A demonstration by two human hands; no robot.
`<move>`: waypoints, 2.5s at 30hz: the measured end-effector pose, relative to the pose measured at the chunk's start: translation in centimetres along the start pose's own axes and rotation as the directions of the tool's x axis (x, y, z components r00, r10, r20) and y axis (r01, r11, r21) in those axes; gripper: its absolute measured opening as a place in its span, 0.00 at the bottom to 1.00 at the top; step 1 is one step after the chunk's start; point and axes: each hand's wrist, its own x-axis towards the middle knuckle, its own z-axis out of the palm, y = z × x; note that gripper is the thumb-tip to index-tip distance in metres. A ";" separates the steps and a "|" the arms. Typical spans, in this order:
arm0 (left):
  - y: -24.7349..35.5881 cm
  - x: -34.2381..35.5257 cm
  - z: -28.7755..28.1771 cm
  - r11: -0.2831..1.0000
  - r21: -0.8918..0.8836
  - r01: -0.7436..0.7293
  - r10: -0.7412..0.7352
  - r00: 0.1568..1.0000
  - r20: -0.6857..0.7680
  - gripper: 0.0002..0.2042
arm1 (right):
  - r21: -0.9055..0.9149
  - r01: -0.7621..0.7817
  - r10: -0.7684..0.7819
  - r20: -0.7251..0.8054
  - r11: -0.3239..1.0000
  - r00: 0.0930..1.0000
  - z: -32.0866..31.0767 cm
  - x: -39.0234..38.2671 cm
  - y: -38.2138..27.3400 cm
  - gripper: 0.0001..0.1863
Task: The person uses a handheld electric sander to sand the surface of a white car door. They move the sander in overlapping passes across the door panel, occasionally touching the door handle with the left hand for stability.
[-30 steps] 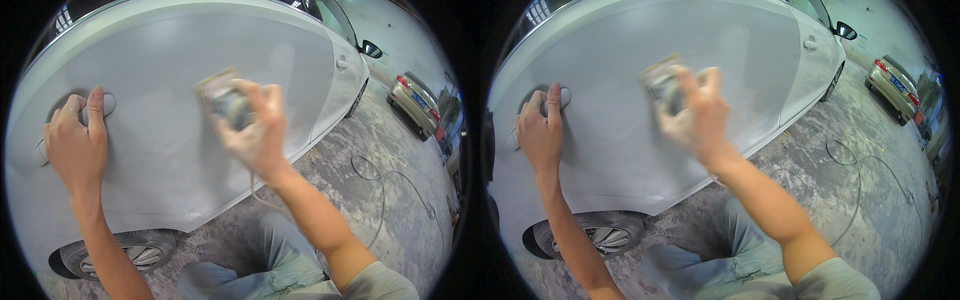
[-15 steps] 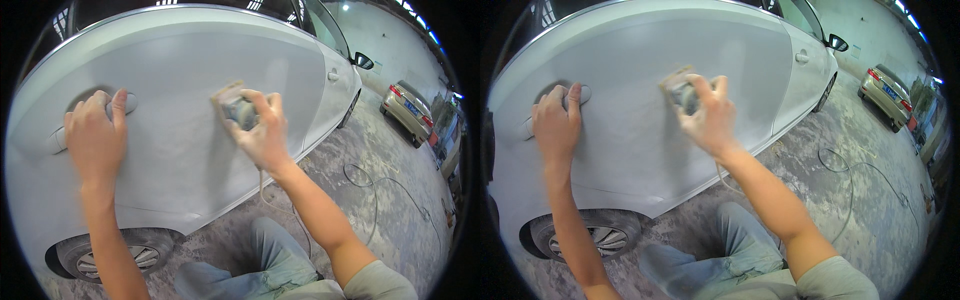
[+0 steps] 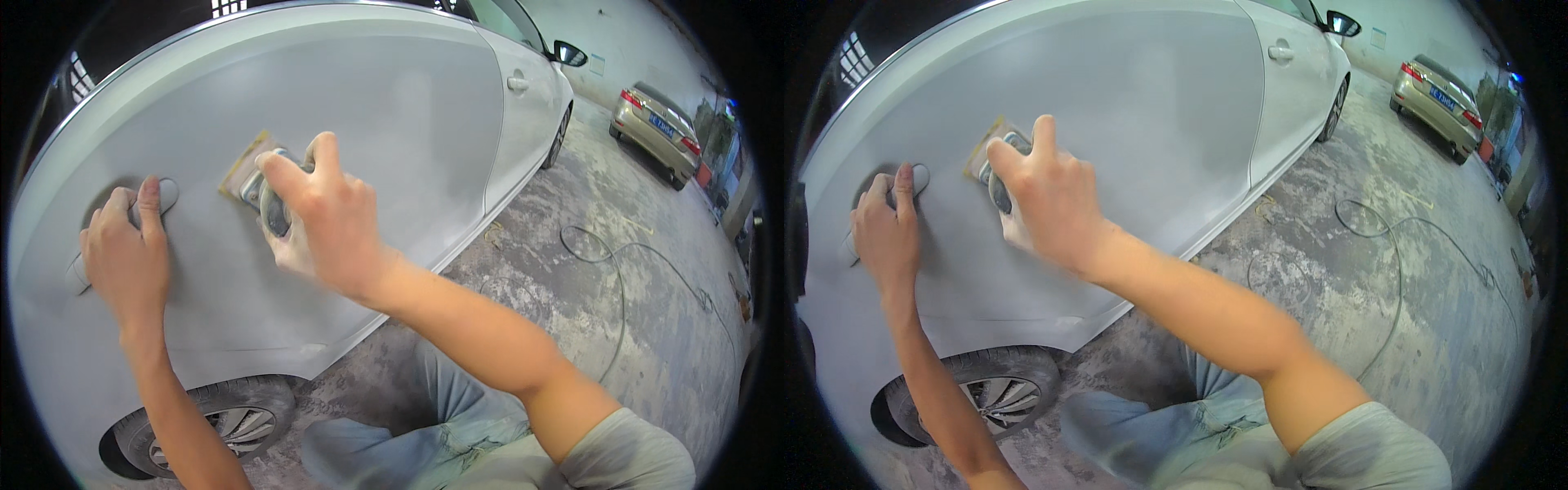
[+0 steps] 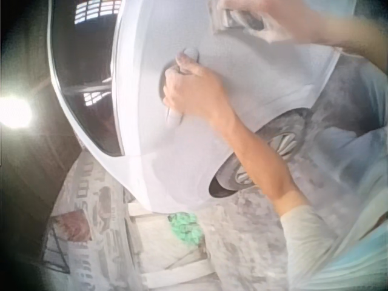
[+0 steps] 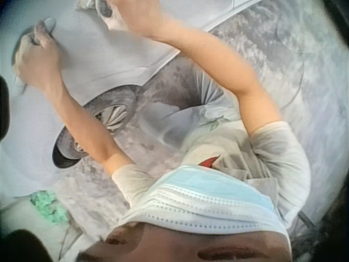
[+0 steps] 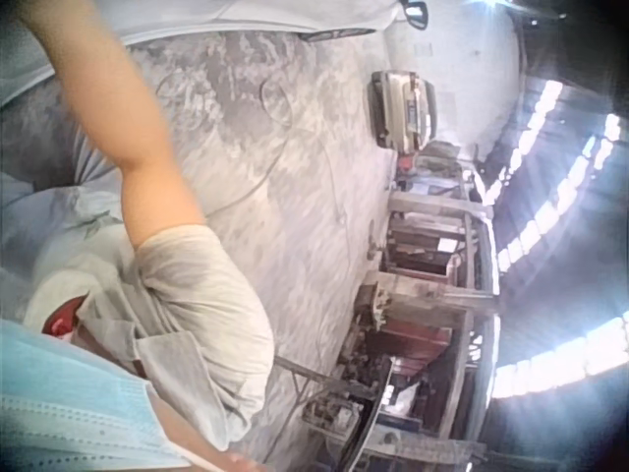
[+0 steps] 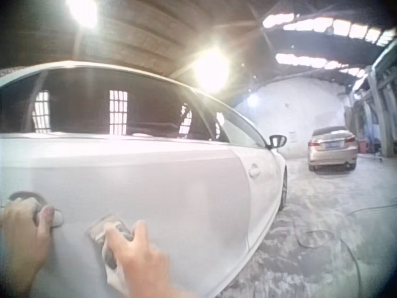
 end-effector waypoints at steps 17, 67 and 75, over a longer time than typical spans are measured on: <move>0.3 0.5 0.1 0.995 -0.083 0.054 -0.055 0.998 -0.010 0.27 | -0.054 -0.238 0.236 -0.045 0.970 0.971 -2.8 0.5 7.4 0.31; -0.2 0.7 -0.1 0.984 -0.017 0.178 -0.173 0.972 0.156 0.30 | 0.124 0.092 -0.085 -0.062 0.988 0.994 1.5 -2.6 2.2 0.40; -0.4 0.6 0.6 0.985 -0.047 0.165 -0.158 0.980 0.121 0.28 | 0.015 -0.286 0.284 -0.179 0.958 0.942 -3.2 -1.3 15.7 0.33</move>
